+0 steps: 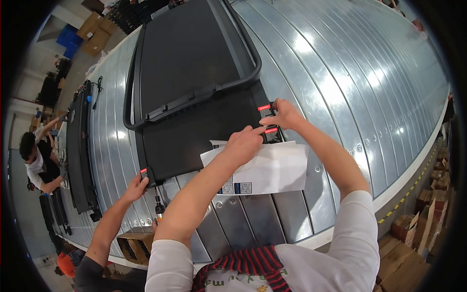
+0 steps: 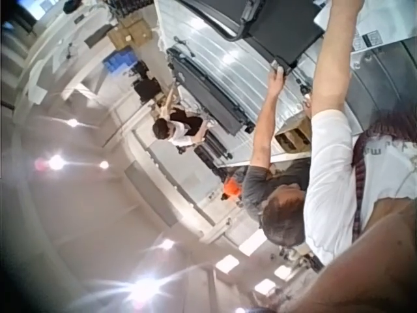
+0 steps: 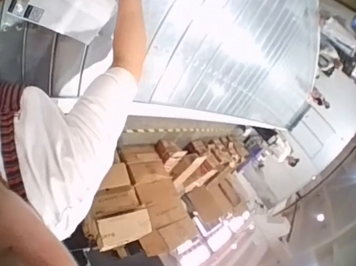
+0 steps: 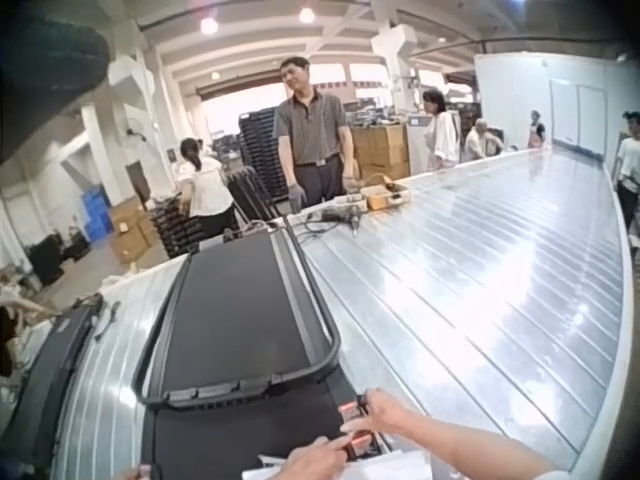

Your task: Applying stickers, QR codes, and warning labels to treadmill frames on a factory assembly line.

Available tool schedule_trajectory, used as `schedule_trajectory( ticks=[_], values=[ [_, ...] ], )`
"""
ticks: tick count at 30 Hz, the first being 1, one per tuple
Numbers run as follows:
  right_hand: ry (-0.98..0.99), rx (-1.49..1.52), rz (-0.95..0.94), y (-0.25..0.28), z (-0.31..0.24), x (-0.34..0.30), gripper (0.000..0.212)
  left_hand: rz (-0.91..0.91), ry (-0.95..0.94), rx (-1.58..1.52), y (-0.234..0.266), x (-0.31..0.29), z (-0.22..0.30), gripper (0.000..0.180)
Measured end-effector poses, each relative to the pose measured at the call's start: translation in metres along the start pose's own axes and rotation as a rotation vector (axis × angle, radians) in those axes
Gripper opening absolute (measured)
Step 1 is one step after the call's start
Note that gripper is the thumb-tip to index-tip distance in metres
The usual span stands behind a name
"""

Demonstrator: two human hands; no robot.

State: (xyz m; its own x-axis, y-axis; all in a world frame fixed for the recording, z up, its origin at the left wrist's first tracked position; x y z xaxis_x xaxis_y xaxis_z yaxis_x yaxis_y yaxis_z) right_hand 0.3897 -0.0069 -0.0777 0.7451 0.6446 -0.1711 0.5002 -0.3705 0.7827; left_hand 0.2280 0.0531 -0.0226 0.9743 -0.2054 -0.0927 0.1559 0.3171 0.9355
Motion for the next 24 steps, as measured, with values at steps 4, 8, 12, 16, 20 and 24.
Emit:
schedule_trajectory(
  ticks=[4, 8, 12, 16, 20, 24],
  values=[
    [-0.141, 0.115, -0.001, -0.011, -0.01, 0.021, 0.061, 0.061, 0.06, 0.071, -0.015, -0.001, -0.003, 0.013],
    [-0.12, 0.096, 0.027, -0.008, 0.001, 0.022, 0.051, 0.046, 0.014, 0.043, -0.015, -0.017, 0.021, 0.011],
    [-0.171, 0.411, -0.09, -0.005, 0.055, -0.016, 0.042, -0.001, 0.246, -0.171, 0.008, -0.075, 0.063, 0.012],
    [-0.33, 0.759, -0.157, 0.038, 0.084, -0.123, 0.026, 0.417, 0.287, -0.507, 0.01, -0.139, 0.106, 0.018],
    [-0.321, 1.143, -0.353, 0.044, 0.056, -0.245, 0.029, 0.735, 0.532, -1.201, 0.002, -0.19, 0.156, 0.034],
    [-0.159, 1.5, -0.622, 0.043, -0.011, -0.334, 0.037, 0.838, 0.569, -1.04, -0.006, -0.22, 0.191, 0.031]
  ],
)
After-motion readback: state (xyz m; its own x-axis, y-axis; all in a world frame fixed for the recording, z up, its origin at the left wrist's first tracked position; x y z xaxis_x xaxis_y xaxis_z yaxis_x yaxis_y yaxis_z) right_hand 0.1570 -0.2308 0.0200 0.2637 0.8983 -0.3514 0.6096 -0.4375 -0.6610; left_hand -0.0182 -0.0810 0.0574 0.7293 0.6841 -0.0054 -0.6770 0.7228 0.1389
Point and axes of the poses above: each hand's wrist, its own x-axis towards the middle knuckle, its own y-axis out of the back of the hand, z = x × y, the point moved 3 cm from there along x, towards the middle knuckle, and after that the axes turned 15 degrees about -y, right-handed, at the moved point
